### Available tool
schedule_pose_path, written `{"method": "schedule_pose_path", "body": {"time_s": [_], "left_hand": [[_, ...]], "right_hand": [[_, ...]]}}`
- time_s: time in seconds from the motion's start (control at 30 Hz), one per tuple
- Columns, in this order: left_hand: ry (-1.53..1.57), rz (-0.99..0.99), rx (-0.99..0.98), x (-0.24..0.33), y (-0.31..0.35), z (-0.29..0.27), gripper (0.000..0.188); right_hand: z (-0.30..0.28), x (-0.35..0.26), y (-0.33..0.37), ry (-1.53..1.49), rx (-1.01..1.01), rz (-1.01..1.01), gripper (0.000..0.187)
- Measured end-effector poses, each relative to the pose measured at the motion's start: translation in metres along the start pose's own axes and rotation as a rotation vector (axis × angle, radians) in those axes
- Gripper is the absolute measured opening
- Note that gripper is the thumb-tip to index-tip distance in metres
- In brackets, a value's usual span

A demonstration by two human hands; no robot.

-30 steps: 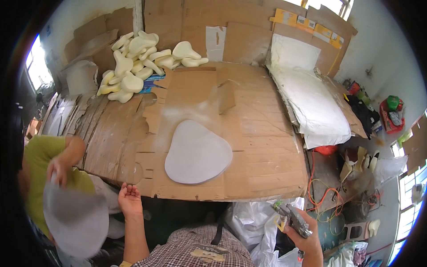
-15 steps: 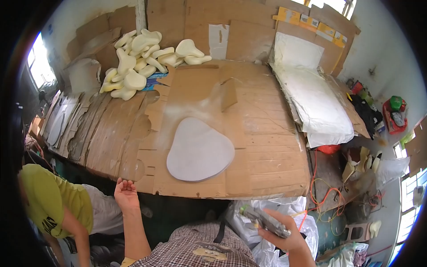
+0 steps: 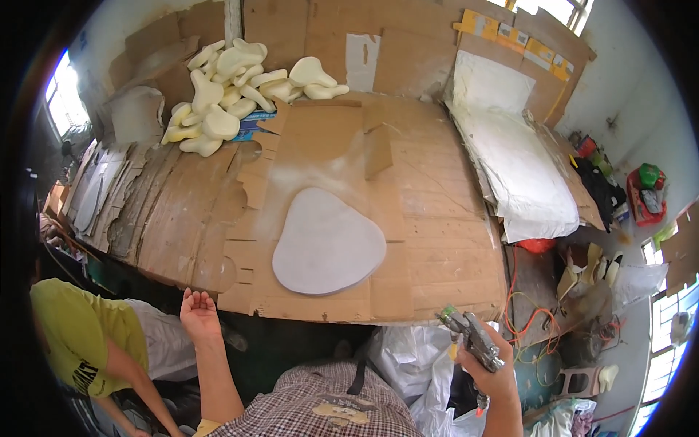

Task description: Applying spray adhesive to white foam pads and passing them to a coworker for assembly.

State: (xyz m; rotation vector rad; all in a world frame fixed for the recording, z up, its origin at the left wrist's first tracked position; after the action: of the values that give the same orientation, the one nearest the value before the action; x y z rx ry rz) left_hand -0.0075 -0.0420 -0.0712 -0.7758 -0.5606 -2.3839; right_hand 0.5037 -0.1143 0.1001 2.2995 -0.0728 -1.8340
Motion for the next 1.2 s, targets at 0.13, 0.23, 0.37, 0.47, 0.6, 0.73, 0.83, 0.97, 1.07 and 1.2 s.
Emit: {"method": "schedule_pose_path", "body": {"time_s": [0.13, 0.23, 0.37, 0.47, 0.6, 0.73, 0.83, 0.97, 1.07, 1.2], "left_hand": [[0.001, -0.012, -0.011, -0.007, -0.007, 0.002, 0.017], [-0.006, -0.03, -0.01, -0.015, -0.011, 0.004, 0.017], [-0.06, -0.066, -0.036, -0.039, -0.02, -0.007, 0.019], [-0.19, -0.166, -0.004, -0.078, -0.031, -0.008, 0.021], [-0.362, -0.266, -0.088, -0.121, -0.035, -0.009, 0.022], [-0.568, -0.348, -0.161, -0.149, -0.044, -0.025, 0.021], [-0.818, -0.475, -0.217, -0.173, -0.056, -0.035, 0.02], [-1.246, -0.316, -0.335, -0.201, -0.081, -0.045, 0.021], [-1.539, -0.284, -0.374, -0.207, -0.077, -0.027, 0.027], [-1.756, -0.349, -0.435, -0.195, -0.061, 0.006, 0.029]], "right_hand": [[-0.01, 0.005, 0.021, 0.091, 0.025, 0.021, 0.049], [-0.015, 0.003, 0.039, 0.15, -0.001, 0.051, 0.049], [-0.006, -0.001, 0.037, 0.216, -0.172, 0.054, 0.05], [0.0, -0.002, 0.021, 0.159, -0.148, -0.078, 0.052], [0.008, -0.021, -0.004, -0.001, -0.148, -0.149, 0.054], [0.0, -0.027, 0.012, 0.359, -0.234, -0.032, 0.045], [0.003, -0.034, 0.006, 0.459, -0.295, -0.06, 0.041], [0.014, -0.032, -0.019, 0.273, -0.157, -0.048, 0.041], [0.017, -0.033, -0.031, 0.148, -0.103, -0.145, 0.042], [0.002, -0.026, -0.016, 0.429, -0.209, -0.062, 0.045]]}}
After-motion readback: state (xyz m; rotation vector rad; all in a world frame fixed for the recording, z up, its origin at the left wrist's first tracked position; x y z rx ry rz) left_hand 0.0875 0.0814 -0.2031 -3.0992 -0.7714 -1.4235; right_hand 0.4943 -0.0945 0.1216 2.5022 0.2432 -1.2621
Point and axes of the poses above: each hand's wrist, its own y-axis away from the middle knuckle, its own z-axis out of the palm, x = y × z, the point moved 3 cm from there along -y, towards the middle knuckle, and after that the axes turned 13 degrees about -x, right-handed, at the moved point
